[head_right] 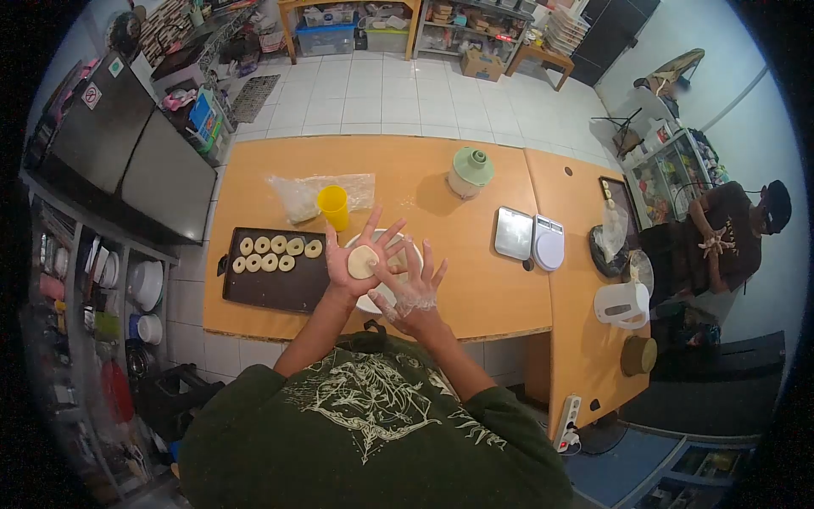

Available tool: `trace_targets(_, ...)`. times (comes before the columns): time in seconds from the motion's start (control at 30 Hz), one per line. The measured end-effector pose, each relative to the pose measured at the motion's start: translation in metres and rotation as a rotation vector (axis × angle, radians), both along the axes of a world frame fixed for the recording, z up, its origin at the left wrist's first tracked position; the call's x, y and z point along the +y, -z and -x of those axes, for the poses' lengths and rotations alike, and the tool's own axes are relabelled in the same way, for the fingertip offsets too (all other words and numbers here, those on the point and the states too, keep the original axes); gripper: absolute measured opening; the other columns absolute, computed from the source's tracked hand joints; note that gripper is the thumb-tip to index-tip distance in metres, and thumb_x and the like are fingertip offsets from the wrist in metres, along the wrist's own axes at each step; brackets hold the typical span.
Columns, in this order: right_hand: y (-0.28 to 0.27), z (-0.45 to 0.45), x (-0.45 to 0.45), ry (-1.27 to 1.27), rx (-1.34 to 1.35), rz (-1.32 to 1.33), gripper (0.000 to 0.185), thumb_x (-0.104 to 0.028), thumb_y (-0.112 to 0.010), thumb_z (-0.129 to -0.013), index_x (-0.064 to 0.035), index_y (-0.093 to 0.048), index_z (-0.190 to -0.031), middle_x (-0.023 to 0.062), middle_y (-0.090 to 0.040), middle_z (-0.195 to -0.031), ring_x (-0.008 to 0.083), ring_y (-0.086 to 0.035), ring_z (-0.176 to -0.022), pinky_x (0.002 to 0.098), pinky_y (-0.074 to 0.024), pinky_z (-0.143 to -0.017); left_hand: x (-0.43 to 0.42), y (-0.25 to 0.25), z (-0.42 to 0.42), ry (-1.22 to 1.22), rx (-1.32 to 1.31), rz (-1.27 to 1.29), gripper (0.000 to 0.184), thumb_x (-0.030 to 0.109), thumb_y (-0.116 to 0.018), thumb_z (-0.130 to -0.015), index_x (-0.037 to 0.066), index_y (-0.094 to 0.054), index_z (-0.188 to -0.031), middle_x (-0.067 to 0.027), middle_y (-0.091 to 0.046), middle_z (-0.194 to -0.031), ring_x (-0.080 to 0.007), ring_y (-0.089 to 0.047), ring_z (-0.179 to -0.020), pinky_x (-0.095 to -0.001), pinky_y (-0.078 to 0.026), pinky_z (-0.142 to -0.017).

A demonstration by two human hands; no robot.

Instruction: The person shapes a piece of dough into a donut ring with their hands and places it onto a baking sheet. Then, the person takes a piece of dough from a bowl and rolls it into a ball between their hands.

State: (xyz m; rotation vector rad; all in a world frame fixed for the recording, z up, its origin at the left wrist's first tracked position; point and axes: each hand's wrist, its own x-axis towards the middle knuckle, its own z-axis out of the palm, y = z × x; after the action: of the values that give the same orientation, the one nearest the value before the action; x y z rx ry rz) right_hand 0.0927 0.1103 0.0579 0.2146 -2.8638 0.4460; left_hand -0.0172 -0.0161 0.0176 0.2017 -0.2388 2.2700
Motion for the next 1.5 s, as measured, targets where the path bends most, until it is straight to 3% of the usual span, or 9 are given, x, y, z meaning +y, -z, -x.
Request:
trace_targets(0.33, -0.005, -0.002, 0.001, 0.04, -0.036, -0.024, 0.062, -0.065, -0.055, -0.086, -0.0349, -0.053, -0.14, 0.0259, -0.015, -0.157, 0.053, -0.003, -0.143, 0.0758, -0.0016, -0.105, -0.004, -0.009, -0.005, 0.018, -0.074, 0.061, 0.106, 0.093, -0.027, -0.075, 0.031, -0.006, -0.157, -0.0197, -0.011, -0.161, -0.0469, -0.017, -0.145, -0.075, -0.027, -0.103)
trace_targets(0.4, -0.007, -0.001, 0.0, 0.022, -0.017, 0.091, 0.062, -0.065, -0.054, -0.087, -0.0349, -0.052, -0.141, 0.0252, -0.017, -0.157, 0.0501, -0.003, -0.145, 0.0739, 0.0069, -0.105, -0.001, -0.014, -0.006, 0.033, -0.115, 0.052, 0.105, 0.093, -0.027, -0.075, 0.031, -0.006, -0.157, -0.0196, -0.01, -0.161, -0.0469, -0.017, -0.145, -0.0743, -0.027, -0.103)
trace_targets(0.47, -0.006, 0.0, 0.001, 0.029, -0.034, 0.078, 0.063, -0.065, -0.055, -0.086, -0.0342, -0.052, -0.141, 0.0254, -0.016, -0.157, 0.0505, -0.002, -0.145, 0.0746, 0.0065, -0.105, 0.0, -0.013, -0.007, 0.048, -0.159, 0.043, 0.105, 0.093, -0.027, -0.075, 0.031, -0.006, -0.157, -0.0196, -0.01, -0.161, -0.0469, -0.017, -0.145, -0.0736, -0.026, -0.104)
trace_targets(0.57, -0.009, 0.002, 0.001, 0.029, -0.051, 0.043, 0.065, -0.065, -0.055, -0.086, -0.0333, -0.05, -0.143, 0.0256, -0.014, -0.158, 0.0512, -0.002, -0.145, 0.0758, 0.0056, -0.104, -0.002, -0.006, -0.004, 0.031, 0.008, 0.029, 0.101, 0.091, -0.018, -0.079, 0.029, -0.001, -0.157, -0.0221, -0.008, -0.161, -0.0496, -0.019, -0.143, -0.0721, -0.022, -0.108)
trace_targets(0.73, -0.012, 0.006, -0.002, 0.017, -0.067, 0.027, 0.068, -0.068, -0.053, -0.085, -0.033, -0.048, -0.144, 0.0254, -0.012, -0.159, 0.0517, -0.001, -0.145, 0.0774, 0.0041, -0.103, 0.001, -0.004, -0.006, 0.051, -0.012, 0.062, 0.102, 0.09, -0.019, -0.079, 0.026, -0.005, -0.158, -0.0231, -0.014, -0.159, -0.0485, -0.026, -0.14, -0.0647, -0.026, -0.111)
trace_targets(1.03, -0.005, 0.007, -0.009, 0.027, -0.095, 0.048, 0.068, -0.069, -0.052, -0.085, -0.0322, -0.049, -0.143, 0.0248, -0.011, -0.159, 0.0519, -0.001, -0.145, 0.0781, 0.0035, -0.102, 0.006, 0.0, -0.005, 0.07, -0.087, 0.084, 0.105, 0.092, -0.03, -0.076, 0.028, -0.01, -0.157, -0.0236, -0.026, -0.154, -0.0448, -0.037, -0.135, -0.0626, -0.033, -0.108)
trace_targets(1.37, -0.006, 0.007, -0.018, 0.035, -0.13, 0.053, 0.067, -0.065, -0.056, -0.085, -0.0307, -0.05, -0.142, 0.025, -0.009, -0.159, 0.0496, 0.003, -0.146, 0.0757, 0.005, -0.104, 0.007, 0.01, -0.01, 0.094, -0.087, 0.028, 0.108, 0.09, -0.031, -0.078, 0.019, -0.011, -0.157, -0.0246, -0.021, -0.157, -0.04, -0.031, -0.141, -0.0539, -0.032, -0.112)
trace_targets(1.43, -0.005, 0.006, -0.019, 0.028, -0.106, 0.05, 0.066, -0.065, -0.056, -0.086, -0.0314, -0.05, -0.142, 0.0246, -0.01, -0.159, 0.0492, 0.003, -0.146, 0.0757, 0.0048, -0.104, 0.006, 0.006, -0.011, 0.028, 0.017, 0.221, 0.107, 0.089, -0.033, -0.079, 0.019, -0.012, -0.157, -0.0243, -0.021, -0.157, -0.0389, -0.035, -0.139, -0.0531, -0.036, -0.111)
trace_targets(1.5, -0.002, 0.003, -0.018, 0.031, -0.12, 0.025, 0.065, -0.065, -0.056, -0.086, -0.0328, -0.05, -0.142, 0.0232, -0.013, -0.158, 0.0483, 0.003, -0.146, 0.0756, 0.0039, -0.104, 0.007, 0.007, -0.01, 0.046, -0.019, 0.14, 0.107, 0.089, -0.032, -0.079, 0.019, -0.012, -0.157, -0.0242, -0.021, -0.157, -0.0397, -0.035, -0.139, -0.0537, -0.036, -0.11)
